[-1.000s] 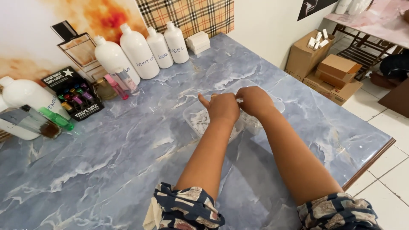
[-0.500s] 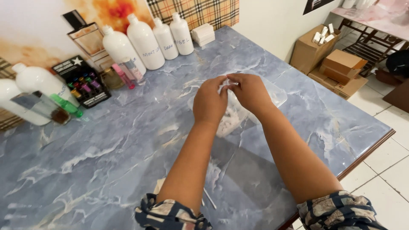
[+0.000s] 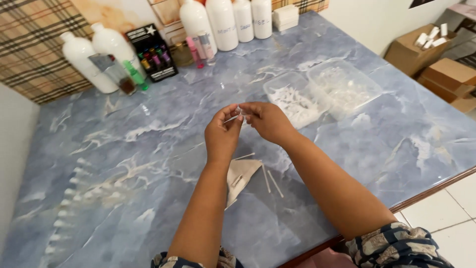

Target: Assembling small plastic perfume tester vials by joining the body and cap components.

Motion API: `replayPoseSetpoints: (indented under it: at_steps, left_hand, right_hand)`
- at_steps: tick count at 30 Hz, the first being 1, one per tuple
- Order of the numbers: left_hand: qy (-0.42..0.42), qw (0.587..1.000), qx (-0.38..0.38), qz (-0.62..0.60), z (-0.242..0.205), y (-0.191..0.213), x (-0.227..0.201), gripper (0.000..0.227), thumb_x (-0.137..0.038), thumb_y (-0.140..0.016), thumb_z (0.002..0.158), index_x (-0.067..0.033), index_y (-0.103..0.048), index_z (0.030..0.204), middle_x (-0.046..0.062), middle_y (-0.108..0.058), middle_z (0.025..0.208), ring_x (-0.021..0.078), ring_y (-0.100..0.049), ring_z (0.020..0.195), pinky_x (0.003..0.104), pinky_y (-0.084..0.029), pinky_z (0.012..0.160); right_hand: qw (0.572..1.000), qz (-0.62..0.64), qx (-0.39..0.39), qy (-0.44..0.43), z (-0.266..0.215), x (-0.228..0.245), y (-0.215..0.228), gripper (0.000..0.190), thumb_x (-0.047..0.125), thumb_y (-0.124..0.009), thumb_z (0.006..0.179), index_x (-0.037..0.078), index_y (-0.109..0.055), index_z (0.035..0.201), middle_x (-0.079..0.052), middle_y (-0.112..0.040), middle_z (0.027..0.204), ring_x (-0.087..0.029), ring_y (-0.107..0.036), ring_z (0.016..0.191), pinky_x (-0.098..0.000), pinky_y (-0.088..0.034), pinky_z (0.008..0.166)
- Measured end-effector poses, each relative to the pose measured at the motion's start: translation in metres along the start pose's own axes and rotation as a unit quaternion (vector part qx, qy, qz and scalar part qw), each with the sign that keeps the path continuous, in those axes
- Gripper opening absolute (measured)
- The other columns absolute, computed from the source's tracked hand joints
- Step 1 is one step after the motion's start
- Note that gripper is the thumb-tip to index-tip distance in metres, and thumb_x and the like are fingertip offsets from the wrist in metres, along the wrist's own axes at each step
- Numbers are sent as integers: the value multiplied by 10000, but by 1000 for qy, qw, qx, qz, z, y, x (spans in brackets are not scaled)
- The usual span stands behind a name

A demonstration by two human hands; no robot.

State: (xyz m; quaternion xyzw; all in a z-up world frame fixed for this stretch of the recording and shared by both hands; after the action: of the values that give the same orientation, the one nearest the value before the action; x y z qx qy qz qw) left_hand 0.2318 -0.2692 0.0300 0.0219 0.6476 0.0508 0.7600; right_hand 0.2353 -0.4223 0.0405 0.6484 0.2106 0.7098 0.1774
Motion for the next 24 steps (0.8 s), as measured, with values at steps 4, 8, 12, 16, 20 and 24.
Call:
replayPoseSetpoints:
  at_steps: [4,8,12,16,20,24]
  left_hand:
    - [8,1000,-25,16,-24,37,4,371,-123,-724,909,-165,-700,1276,87,-750,1172,219,-747,1051,306,-613,872]
    - [24,998,-34,50,-44,57,9,370,-112,-707,909,-161,-708,1275,97,-745,1196,253,-743,1038,338,-616,878]
    - [40,998,-40,15,-59,62,13,360,-84,-678,921,-161,-718,1270,97,-726,1206,287,-750,1000,313,-643,789]
    - [37,999,-30,22,-60,62,25,368,-85,-668,933,-181,-717,1285,92,-698,1226,306,-738,1022,331,-654,805]
    - [33,999,-5,36,-60,58,19,410,-79,-649,943,-222,-701,1324,90,-658,1278,315,-717,1093,356,-642,881]
    - [6,1000,0,9,-61,59,14,517,13,-629,926,-189,-634,1402,129,-657,1265,300,-710,1130,374,-615,937]
  right_hand:
    - [999,0,21,28,-7,15,-39,394,156,-621,958,172,-666,1349,-116,-787,1036,-277,-756,928,-433,-580,873]
    - [996,-39,65,41,-21,29,-63,383,158,-629,964,117,-659,1344,-138,-775,1119,-366,-729,1036,-490,-572,904]
    - [994,-45,79,67,-35,39,-74,399,168,-630,967,108,-640,1361,-160,-781,1079,-384,-729,1012,-492,-580,891]
    - [990,-72,82,95,-33,21,-82,382,150,-617,969,131,-642,1350,-153,-786,1040,-377,-733,995,-493,-584,878]
    - [987,-78,66,126,-30,14,-81,387,125,-626,961,130,-627,1348,-158,-790,993,-372,-740,961,-486,-594,849]
    - [983,-84,57,151,-33,14,-84,520,104,-612,958,136,-520,1469,-163,-781,1012,-371,-739,947,-480,-591,836]
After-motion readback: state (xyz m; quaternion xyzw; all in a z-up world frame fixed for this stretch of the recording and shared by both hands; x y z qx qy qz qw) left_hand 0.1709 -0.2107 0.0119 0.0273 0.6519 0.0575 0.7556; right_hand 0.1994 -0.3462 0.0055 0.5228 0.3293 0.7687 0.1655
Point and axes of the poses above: each hand's wrist, its own z-axis towards the middle knuckle, its own y-axis out of the back of the hand, x = y × z, the point moved 9 cm from there along z, towards the middle knuckle
